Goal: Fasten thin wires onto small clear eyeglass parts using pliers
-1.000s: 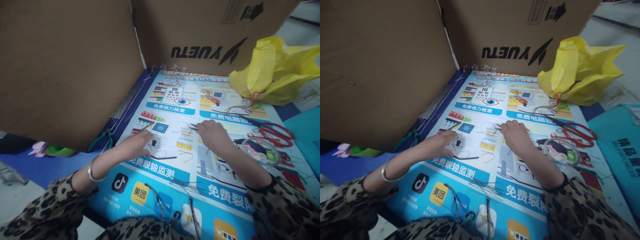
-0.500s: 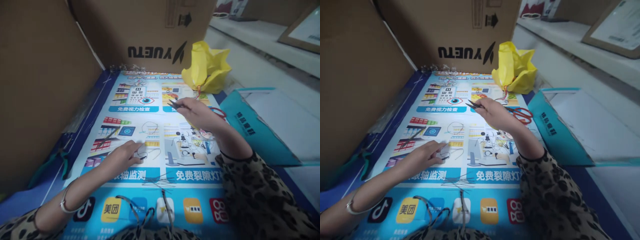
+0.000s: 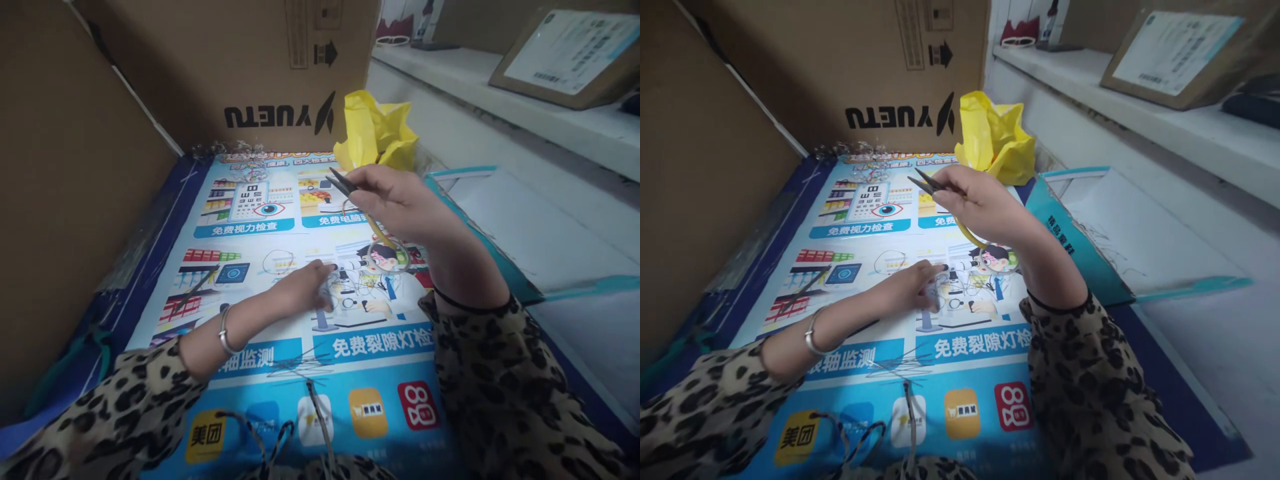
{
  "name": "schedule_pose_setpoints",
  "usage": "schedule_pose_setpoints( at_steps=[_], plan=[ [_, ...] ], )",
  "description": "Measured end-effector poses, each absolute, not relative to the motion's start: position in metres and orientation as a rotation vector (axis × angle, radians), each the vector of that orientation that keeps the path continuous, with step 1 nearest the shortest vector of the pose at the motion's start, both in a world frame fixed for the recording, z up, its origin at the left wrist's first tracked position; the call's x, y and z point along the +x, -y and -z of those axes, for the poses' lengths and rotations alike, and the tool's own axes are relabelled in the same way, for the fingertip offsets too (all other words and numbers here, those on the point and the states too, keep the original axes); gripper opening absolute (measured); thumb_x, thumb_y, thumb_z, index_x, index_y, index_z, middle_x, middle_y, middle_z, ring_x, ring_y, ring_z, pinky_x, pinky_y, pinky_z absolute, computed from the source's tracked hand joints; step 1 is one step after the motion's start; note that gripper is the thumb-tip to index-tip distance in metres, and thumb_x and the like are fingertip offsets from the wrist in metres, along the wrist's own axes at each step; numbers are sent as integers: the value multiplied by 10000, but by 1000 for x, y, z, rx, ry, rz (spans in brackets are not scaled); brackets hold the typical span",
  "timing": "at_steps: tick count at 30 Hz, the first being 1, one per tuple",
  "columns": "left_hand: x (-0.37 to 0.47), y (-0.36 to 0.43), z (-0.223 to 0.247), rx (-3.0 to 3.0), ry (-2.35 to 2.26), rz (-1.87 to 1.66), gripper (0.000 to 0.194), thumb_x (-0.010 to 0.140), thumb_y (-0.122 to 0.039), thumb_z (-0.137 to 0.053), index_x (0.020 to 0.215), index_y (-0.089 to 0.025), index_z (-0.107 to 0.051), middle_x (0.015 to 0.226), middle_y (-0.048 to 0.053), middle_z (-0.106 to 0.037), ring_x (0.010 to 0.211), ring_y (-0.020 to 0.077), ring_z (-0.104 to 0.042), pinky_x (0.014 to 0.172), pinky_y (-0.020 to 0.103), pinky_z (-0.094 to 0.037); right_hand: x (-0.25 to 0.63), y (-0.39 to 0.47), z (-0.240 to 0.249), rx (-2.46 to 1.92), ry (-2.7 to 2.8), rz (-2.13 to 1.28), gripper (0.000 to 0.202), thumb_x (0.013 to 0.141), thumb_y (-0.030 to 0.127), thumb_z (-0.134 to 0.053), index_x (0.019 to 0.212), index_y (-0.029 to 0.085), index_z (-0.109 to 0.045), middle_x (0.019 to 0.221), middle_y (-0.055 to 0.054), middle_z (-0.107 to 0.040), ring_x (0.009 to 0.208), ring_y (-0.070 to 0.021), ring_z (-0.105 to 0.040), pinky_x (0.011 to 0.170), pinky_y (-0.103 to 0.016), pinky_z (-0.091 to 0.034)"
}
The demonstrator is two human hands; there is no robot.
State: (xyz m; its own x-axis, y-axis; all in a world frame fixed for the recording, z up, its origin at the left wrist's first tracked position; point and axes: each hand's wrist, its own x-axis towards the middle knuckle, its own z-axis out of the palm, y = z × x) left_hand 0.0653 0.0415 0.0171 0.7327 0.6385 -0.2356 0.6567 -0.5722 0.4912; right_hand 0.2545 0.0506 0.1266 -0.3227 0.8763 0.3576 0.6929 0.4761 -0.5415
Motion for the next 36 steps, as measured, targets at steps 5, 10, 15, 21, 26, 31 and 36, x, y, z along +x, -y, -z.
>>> schedule_pose_setpoints(
  at_steps=[5, 10, 15, 21, 26, 31, 36],
  plan=[
    [106, -45, -11, 2451, -832, 55, 602, 644, -323, -683, 1183, -170, -464, 1064, 99, -516, 923, 235, -549, 770, 320, -439, 260, -44, -137, -1289, 2075, -331, 188, 827, 266, -448, 909, 181, -594, 804, 24, -562, 767, -112, -504, 679, -247, -389],
    [133, -31, -4, 2473, -725, -55, 527, 689, -320, -659, 1157, -171, -468, 1093, 106, -520, 974, 249, -536, 797, 354, -444, 263, -35, -146, -1240, 2048, -323, 208, 838, 279, -435, 935, 175, -587, 820, 20, -562, 773, -109, -512, 677, -242, -395],
    [158, -15, -3, 2498, -693, -148, 384, 718, -292, -637, 1041, -125, -512, 1093, 126, -529, 1012, 244, -523, 833, 340, -449, 263, -27, -153, -1263, 2044, -261, 248, 839, 333, -436, 954, 170, -583, 829, 10, -560, 812, -124, -512, 684, -250, -402],
    [190, -4, 2, 2528, -692, -162, 409, 730, -293, -615, 1074, -107, -494, 1061, 147, -534, 976, 253, -535, 804, 346, -463, 260, -20, -161, -1295, 2021, -263, 243, 840, 318, -438, 958, 171, -591, 809, 24, -538, 825, -122, -512, 697, -261, -391],
    [213, -3, -2, 2416, -671, -155, 429, 706, -325, -632, 1054, -96, -529, 1073, 158, -549, 988, 255, -529, 809, 336, -459, 256, -20, -164, -1350, 2034, -252, 201, 826, 274, -453, 929, 182, -599, 812, 17, -551, 806, -121, -507, 693, -252, -393],
    [191, -3, -21, 2363, -412, -182, 378, 731, -249, -607, 1089, -138, -556, 1077, 108, -595, 949, 203, -563, 804, 290, -454, 253, -25, -150, -1389, 2009, -340, 206, 828, 289, -441, 931, 176, -580, 800, 9, -558, 750, -116, -488, 651, -244, -378],
    [109, -17, -41, 2401, -521, -77, 289, 770, -271, -569, 1034, -161, -608, 1062, 80, -631, 955, 205, -576, 807, 302, -438, 238, -39, -104, -1546, 1965, -471, 222, 837, 301, -406, 888, 142, -552, 755, -16, -562, 689, -129, -476, 607, -252, -340]
  ],
)
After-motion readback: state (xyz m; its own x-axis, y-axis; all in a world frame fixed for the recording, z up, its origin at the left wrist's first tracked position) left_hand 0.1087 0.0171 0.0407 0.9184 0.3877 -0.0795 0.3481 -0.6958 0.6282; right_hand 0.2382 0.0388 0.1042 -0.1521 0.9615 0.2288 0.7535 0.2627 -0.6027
